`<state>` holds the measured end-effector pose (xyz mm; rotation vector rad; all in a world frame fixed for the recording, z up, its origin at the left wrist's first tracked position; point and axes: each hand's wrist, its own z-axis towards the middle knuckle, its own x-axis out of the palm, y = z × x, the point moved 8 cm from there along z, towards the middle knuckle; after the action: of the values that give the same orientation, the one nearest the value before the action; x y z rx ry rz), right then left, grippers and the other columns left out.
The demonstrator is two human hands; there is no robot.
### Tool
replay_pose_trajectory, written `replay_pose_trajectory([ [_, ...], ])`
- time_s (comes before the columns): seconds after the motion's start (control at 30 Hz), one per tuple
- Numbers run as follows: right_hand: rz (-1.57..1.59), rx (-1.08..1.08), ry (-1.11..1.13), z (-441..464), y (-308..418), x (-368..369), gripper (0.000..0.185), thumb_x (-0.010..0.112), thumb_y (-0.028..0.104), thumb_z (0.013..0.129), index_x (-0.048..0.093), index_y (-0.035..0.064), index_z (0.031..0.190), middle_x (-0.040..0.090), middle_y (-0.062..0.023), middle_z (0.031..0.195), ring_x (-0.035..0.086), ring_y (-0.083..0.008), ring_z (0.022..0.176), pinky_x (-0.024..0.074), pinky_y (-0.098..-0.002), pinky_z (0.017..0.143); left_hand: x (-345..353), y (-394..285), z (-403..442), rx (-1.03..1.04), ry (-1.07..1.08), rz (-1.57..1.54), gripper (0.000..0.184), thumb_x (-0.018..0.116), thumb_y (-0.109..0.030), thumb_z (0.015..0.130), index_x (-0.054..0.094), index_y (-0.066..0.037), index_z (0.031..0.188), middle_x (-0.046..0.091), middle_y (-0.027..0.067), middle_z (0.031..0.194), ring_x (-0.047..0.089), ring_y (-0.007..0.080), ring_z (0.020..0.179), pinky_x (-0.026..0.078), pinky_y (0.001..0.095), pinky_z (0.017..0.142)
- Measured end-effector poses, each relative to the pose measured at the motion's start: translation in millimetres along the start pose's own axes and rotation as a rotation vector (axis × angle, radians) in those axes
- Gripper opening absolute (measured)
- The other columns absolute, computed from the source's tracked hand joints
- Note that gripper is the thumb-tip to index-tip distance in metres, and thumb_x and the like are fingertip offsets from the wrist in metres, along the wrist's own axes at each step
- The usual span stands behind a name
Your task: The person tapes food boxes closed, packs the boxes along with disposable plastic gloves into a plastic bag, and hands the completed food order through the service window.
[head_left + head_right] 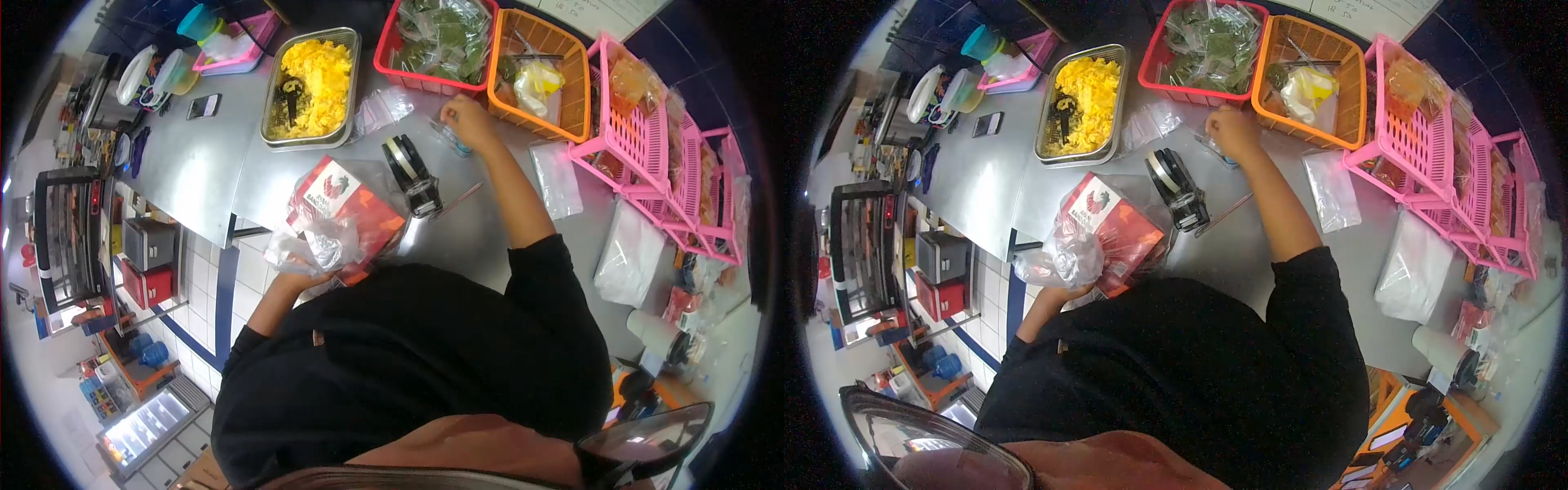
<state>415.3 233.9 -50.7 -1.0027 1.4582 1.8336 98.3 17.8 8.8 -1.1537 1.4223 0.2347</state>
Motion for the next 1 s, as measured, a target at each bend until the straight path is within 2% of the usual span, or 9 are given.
replay_pose_trajectory([
  [0.5, 1.818, 0.089, -0.63, -73, 43, -95, 0.013, 0.049, 0.01, 0.097, 0.054, -0.0004, 0.101, 0.063, -0.0145, 0.097, 0.063, -0.0222, 0.092, 0.0507, -0.035, 0.09, -44, -19, 16, 0.468, -0.37, -0.104, 0.018, 0.068, -0.016, 0.076, 0.06, -0.008, 0.09, 0.06, 0.0111, 0.094, 0.058, 0.0285, 0.095, 0.044, 0.0424, 0.089],
  [0.57, 1.916, 0.133, -0.612, -92, 68, -83, 0.013, 0.05, 0.01, 0.097, 0.055, -0.0004, 0.101, 0.063, -0.0154, 0.098, 0.063, -0.0235, 0.095, 0.0495, -0.0364, 0.094, -34, 28, 18, 0.093, -0.459, -0.285, 0.016, 0.07, -0.015, 0.071, 0.057, -0.009, 0.078, 0.056, 0.0108, 0.08, 0.058, 0.0295, 0.082, 0.045, 0.0417, 0.074],
  [0.6, 2.021, 0.205, -0.596, -101, 78, -66, 0.011, 0.051, 0.01, 0.096, 0.055, 0.0004, 0.101, 0.064, -0.0157, 0.098, 0.064, -0.0259, 0.094, 0.0502, -0.0396, 0.094, -54, 1, 31, 0.083, -0.172, 0.39, 0.022, 0.069, -0.024, 0.078, 0.061, -0.008, 0.091, 0.059, 0.0118, 0.085, 0.058, 0.0287, 0.081, 0.045, 0.0428, 0.074],
  [0.63, 2.125, 0.279, -0.578, -110, 90, -49, 0.01, 0.052, 0.009, 0.095, 0.055, 0.0012, 0.1, 0.065, -0.016, 0.098, 0.065, -0.0284, 0.093, 0.0508, -0.0427, 0.095, -55, 6, 25, 0.156, -0.371, 0.475, 0.029, 0.068, -0.03, 0.08, 0.062, -0.008, 0.098, 0.06, 0.0133, 0.09, 0.058, 0.0293, 0.086, 0.045, 0.0432, 0.078],
  [0.7, 2.151, 0.307, -0.555, -127, 119, -26, 0.009, 0.051, 0.009, 0.096, 0.055, 0.0016, 0.1, 0.065, -0.0166, 0.099, 0.064, -0.0291, 0.096, 0.0509, -0.0429, 0.095, -59, 6, 11, 0.232, -0.574, 0.549, 0.036, 0.067, -0.037, 0.082, 0.063, -0.008, 0.105, 0.062, 0.0147, 0.095, 0.059, 0.0298, 0.091, 0.045, 0.0436, 0.082],
  [0.77, 2.176, 0.344, -0.532, -141, 156, -5, 0.008, 0.05, 0.009, 0.096, 0.054, 0.002, 0.099, 0.065, -0.0172, 0.099, 0.064, -0.0299, 0.098, 0.0509, -0.043, 0.096, -58, 28, 16, -0.057, -0.179, 0.275, 0.045, 0.065, -0.043, 0.083, 0.064, -0.007, 0.11, 0.061, 0.0165, 0.11, 0.055, 0.0312, 0.108, 0.041, 0.0428, 0.095],
  [0.87, 2.06, 0.396, -0.421, -150, 214, 23, 0.007, 0.049, 0.009, 0.096, 0.052, 0.0022, 0.098, 0.064, -0.0169, 0.098, 0.063, -0.0301, 0.102, 0.0513, -0.0433, 0.096, -59, 54, 8, 0.192, -0.165, -0.049, 0.05, 0.068, -0.046, 0.082, 0.062, -0.004, 0.109, 0.059, 0.0198, 0.116, 0.052, 0.0354, 0.113, 0.041, 0.0429, 0.098],
  [0.93, 1.98, 0.549, -0.359, -157, 234, 54, 0.006, 0.048, 0.009, 0.097, 0.047, 0.003, 0.099, 0.061, -0.0151, 0.1, 0.062, -0.0297, 0.103, 0.0522, -0.0431, 0.094, -62, 55, 2, 0.348, -0.171, 0.03, 0.043, 0.073, -0.034, 0.081, 0.062, -0.005, 0.109, 0.061, 0.0153, 0.113, 0.058, 0.0303, 0.104, 0.044, 0.0397, 0.095],
  [1.0, 1.936, 0.502, -0.451, -158, 243, 69, 0.005, 0.048, 0.009, 0.097, 0.049, 0.0056, 0.1, 0.061, -0.0129, 0.099, 0.062, -0.0255, 0.098, 0.0517, -0.0399, 0.09, -69, 82, -9, 0.185, -0.334, -0.28, 0.033, 0.074, -0.014, 0.079, 0.062, -0.006, 0.109, 0.063, 0.0105, 0.106, 0.06, 0.0222, 0.096, 0.047, 0.0345, 0.089],
])
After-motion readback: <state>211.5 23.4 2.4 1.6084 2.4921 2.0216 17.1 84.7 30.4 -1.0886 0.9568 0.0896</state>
